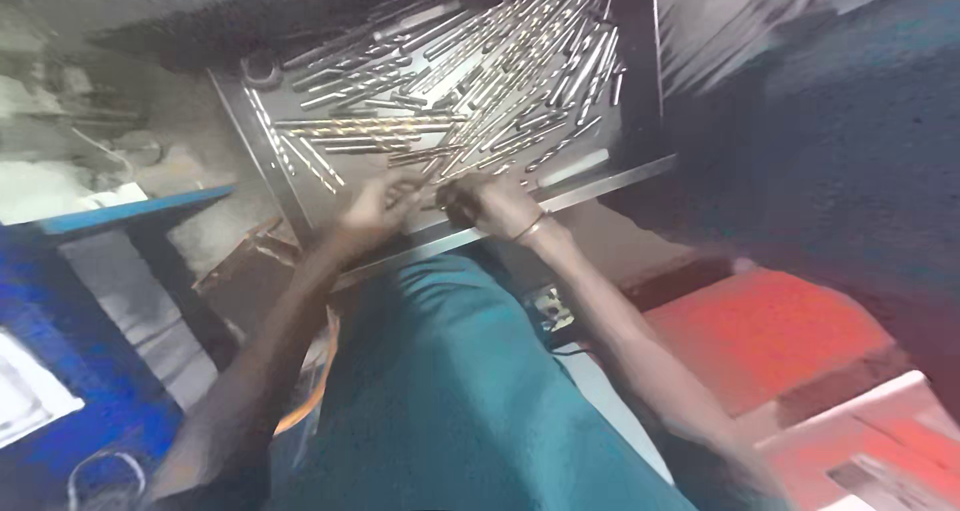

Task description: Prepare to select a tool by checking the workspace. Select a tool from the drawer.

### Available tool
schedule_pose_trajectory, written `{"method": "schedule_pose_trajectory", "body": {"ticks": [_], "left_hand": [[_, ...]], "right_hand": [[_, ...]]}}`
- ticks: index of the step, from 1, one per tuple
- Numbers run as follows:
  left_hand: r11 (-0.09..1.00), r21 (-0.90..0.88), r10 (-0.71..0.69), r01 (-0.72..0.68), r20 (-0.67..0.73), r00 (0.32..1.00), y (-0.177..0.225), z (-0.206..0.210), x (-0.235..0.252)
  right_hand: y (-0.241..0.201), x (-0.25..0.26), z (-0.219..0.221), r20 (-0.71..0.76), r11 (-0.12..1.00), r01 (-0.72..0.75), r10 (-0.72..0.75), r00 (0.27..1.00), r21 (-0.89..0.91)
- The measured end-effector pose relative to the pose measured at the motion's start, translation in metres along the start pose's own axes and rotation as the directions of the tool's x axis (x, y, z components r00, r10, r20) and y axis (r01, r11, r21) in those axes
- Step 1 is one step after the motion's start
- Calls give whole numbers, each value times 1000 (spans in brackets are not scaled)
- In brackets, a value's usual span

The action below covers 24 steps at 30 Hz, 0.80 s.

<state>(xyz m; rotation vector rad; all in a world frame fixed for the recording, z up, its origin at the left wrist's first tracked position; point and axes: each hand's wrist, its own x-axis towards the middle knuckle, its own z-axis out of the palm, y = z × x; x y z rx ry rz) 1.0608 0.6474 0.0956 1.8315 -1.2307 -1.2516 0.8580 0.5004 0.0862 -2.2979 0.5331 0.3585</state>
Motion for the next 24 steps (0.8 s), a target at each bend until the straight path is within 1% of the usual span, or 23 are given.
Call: {"method": "schedule_pose_trajectory", "body": {"ticks": [1,2,3,5,7,10,12,14,15,16,17,19,20,22,24], "left_hand": [[992,123,4,-6,16,1000,-4,6,2],[982,191,9,-16,36,999,-6,11,3],[977,209,24,-35,54,998,-8,17,4],[984,166,50,-58,54,997,-11,29,3],[996,84,23,-29,73,997,-11,35,4],[1000,22,-3,-1,154,988,-14,33,7],[1000,-25,3,1,162,987,-19,31,7],[999,-33,-5,8,101,995,-23,28,5],[1000,-18,0,1,53,999,-25,26,4],[1000,-4,-5,5,11,1000,-25,22,4],[999,-16,-51,51,-2,999,-20,16,5],[989,-84,-123,120,-27,992,-15,7,7],[984,-117,-139,133,-46,989,-17,5,8],[984,-141,-121,107,-90,989,-22,1,9],[989,-118,-102,87,-126,987,-21,-3,9]], "right_hand": [[-3,-2,-1,12,997,-36,35,999,66],[-5,-5,-1,4,989,-65,65,998,133],[-7,-8,-1,-20,976,-85,91,996,200],[-13,-14,3,-61,939,-144,171,983,312],[-16,-15,6,-107,902,-187,246,964,388],[-13,-15,7,-132,875,-209,292,947,437],[-4,-15,2,-176,874,-198,302,937,444],[10,-12,-9,-268,904,-187,303,915,383],[18,-10,-16,-321,937,-180,276,906,298],[27,-7,-21,-367,972,-160,214,905,174],[35,-5,-25,-383,989,-137,145,912,47],[47,-3,-27,-349,986,-90,36,936,-139],[51,-2,-26,-327,978,-75,7,945,-195],[56,-3,-26,-287,962,-76,-3,958,-263],[59,-7,-28,-258,956,-89,14,966,-281]]}}
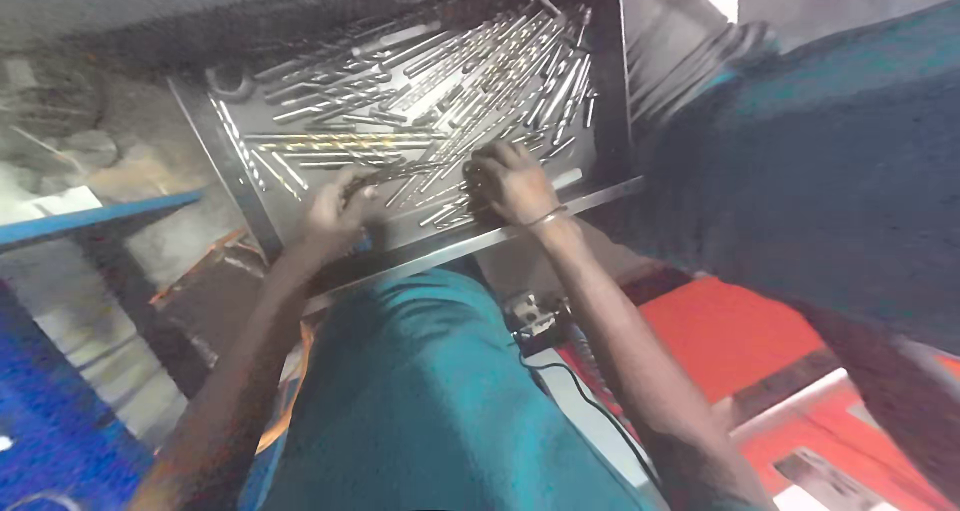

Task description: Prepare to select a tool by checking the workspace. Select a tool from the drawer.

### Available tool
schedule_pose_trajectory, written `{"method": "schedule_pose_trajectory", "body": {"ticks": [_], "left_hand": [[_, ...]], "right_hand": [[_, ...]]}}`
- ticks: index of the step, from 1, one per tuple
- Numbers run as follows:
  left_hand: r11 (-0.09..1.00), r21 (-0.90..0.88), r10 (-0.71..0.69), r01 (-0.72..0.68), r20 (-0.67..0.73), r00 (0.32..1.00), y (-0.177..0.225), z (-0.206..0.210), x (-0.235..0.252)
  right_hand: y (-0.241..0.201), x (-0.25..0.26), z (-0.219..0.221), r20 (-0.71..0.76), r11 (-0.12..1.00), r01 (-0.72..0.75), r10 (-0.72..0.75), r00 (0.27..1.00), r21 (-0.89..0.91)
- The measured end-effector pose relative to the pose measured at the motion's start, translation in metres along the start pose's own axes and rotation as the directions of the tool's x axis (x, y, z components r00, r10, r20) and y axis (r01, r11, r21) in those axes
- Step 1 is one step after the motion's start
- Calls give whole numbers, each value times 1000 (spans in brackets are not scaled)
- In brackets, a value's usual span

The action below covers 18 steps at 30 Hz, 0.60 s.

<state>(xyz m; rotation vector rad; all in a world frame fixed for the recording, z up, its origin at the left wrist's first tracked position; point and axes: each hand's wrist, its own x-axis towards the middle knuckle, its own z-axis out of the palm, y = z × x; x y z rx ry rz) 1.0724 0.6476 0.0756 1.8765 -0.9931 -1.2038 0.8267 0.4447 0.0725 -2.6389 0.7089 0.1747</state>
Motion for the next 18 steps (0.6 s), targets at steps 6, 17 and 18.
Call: {"method": "schedule_pose_trajectory", "body": {"ticks": [6,17,18], "left_hand": [[996,73,46,-42,-52,998,-1,2,6],[997,79,25,-24,-22,999,-6,1,11],[996,88,9,-7,-20,1000,-4,1,11]], "right_hand": [[6,-11,-5,61,999,-41,40,997,25],[71,-96,-71,-66,844,-455,491,869,283],[72,-99,-74,-54,830,-472,508,860,296]]}}
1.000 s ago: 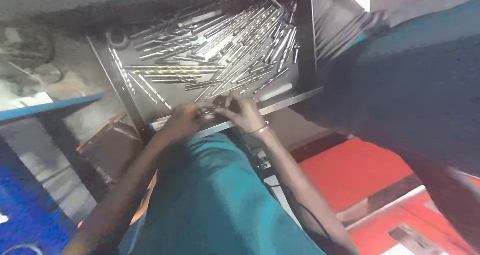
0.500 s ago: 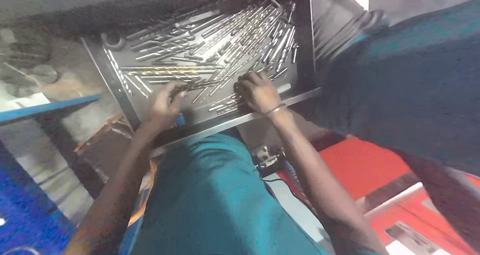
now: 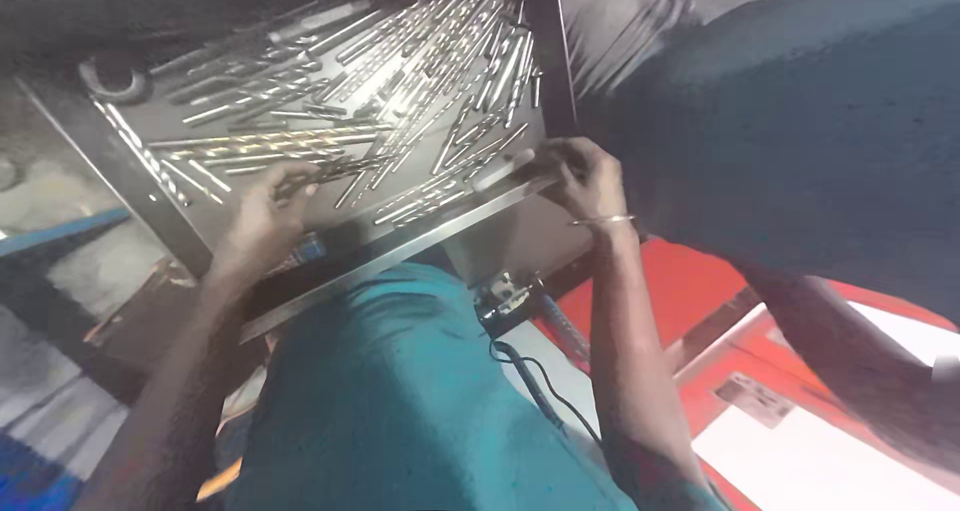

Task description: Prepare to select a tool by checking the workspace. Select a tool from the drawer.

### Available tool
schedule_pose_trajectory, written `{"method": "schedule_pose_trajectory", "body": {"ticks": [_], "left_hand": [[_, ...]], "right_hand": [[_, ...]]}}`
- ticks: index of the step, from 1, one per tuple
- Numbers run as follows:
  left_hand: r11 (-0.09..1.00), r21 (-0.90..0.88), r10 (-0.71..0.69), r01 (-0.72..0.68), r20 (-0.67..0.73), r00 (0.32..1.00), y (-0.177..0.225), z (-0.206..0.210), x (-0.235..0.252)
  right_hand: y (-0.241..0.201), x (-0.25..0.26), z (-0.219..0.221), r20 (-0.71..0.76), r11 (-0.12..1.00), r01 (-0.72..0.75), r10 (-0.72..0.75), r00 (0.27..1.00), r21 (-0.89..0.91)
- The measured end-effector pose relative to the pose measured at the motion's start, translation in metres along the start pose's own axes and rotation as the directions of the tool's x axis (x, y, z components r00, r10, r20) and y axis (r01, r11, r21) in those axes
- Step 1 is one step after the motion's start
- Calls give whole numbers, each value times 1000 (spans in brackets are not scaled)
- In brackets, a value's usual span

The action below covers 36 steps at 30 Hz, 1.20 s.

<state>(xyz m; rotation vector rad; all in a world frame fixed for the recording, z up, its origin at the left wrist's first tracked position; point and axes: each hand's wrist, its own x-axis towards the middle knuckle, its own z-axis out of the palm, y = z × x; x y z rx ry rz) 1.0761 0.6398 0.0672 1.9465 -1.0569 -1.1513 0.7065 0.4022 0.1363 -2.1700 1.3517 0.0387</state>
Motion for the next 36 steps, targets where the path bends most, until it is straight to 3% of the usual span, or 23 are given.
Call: {"method": "schedule_pose_trajectory", "body": {"ticks": [6,14,18,22,26,32,36], "left_hand": [[993,104,-59,59,0,998,7,-3,3],[985,170,-10,16,-37,999,3,-5,2],[961,261,113,-94,-60,992,4,0,5],[886,361,335,-292,-63,940,0,11,12],[842,395,408,-366,-25,913,-3,22,20],[817,476,370,-324,-2,929,-11,33,10],[816,487,349,-311,13,937,-12,32,3]], "right_hand": [[-1,3,4,40,1000,22,-22,999,-1],[-11,16,10,60,998,32,-30,998,-45],[-10,21,13,45,993,62,-58,997,-100],[-19,33,16,14,985,96,-95,995,-144],[-17,43,23,21,976,138,-137,990,-171],[-22,49,30,59,982,100,-92,994,-161],[-21,53,38,84,969,157,-143,986,-193]]}}
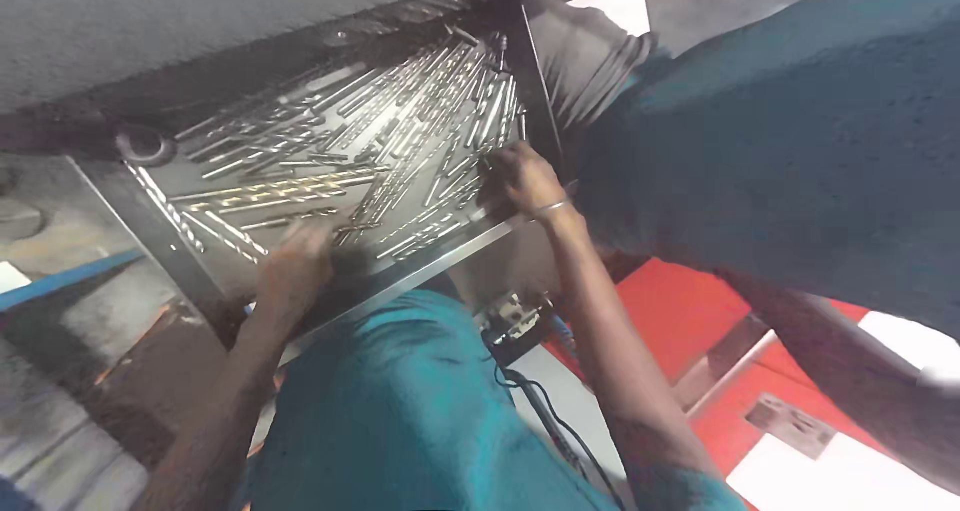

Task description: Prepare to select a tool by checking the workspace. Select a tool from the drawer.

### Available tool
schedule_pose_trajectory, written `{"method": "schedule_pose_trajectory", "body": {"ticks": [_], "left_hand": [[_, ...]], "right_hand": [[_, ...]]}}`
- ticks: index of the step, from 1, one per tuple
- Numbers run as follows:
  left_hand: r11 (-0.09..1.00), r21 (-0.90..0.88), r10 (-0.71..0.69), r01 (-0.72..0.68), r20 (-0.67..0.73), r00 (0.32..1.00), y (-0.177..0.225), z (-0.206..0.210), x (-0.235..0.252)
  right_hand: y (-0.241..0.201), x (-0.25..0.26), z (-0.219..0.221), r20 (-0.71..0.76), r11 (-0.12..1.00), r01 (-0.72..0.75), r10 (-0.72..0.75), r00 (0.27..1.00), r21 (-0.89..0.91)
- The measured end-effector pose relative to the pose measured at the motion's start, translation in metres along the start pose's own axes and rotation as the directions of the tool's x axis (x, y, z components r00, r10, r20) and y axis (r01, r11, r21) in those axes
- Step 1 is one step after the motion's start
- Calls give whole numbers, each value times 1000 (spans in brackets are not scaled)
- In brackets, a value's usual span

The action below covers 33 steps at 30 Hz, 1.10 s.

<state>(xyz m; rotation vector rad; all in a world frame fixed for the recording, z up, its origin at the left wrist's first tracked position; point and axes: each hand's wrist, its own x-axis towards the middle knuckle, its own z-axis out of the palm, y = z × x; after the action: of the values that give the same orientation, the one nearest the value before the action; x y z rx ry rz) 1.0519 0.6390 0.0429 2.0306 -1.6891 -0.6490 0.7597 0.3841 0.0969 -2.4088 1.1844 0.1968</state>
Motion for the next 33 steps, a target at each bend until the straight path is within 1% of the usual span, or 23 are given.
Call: {"method": "schedule_pose_trajectory", "body": {"ticks": [2,4,7,9,14,16,19,21,23,25,27,29,33], "left_hand": [[999,16,-30,29,23,999,0,-2,-2],[999,19,-48,47,27,998,0,-4,-1],[999,-1,-45,45,12,999,2,-8,0],[999,-15,-45,45,7,999,1,-8,1],[997,-43,-67,66,-20,998,2,-8,0],[996,-45,-75,74,-16,997,2,-8,-2],[995,-52,-89,88,-20,996,1,-9,-5],[994,-73,-80,77,-38,996,0,-7,-6],[995,-81,-70,66,-42,997,-1,-5,-9],[994,-74,-84,82,-25,996,-3,-4,-11],[991,-85,-106,105,-15,994,-2,-7,-13],[987,-97,-127,127,2,992,-3,-9,-15],[988,-101,-119,116,-15,993,-6,-8,-19]], "right_hand": [[0,2,5,-2,1000,25,-25,1000,-18],[1,6,8,8,998,17,-17,1000,-54],[-4,9,2,32,997,-23,25,999,-70],[-9,10,-5,19,998,-25,26,999,-64],[-25,22,-15,-66,995,70,-75,995,-74],[-27,30,-13,-76,991,105,-112,991,-86],[-22,58,-5,-6,990,98,-99,995,-104],[-21,68,1,18,987,114,-112,994,-111],[-25,64,1,11,985,149,-149,989,-90],[-30,49,0,-32,976,204,-207,978,-78],[-33,43,2,-38,967,237,-241,970,-92],[-31,48,4,-21,965,241,-244,970,-104],[-28,71,4,5,980,164,-165,986,-109]]}}
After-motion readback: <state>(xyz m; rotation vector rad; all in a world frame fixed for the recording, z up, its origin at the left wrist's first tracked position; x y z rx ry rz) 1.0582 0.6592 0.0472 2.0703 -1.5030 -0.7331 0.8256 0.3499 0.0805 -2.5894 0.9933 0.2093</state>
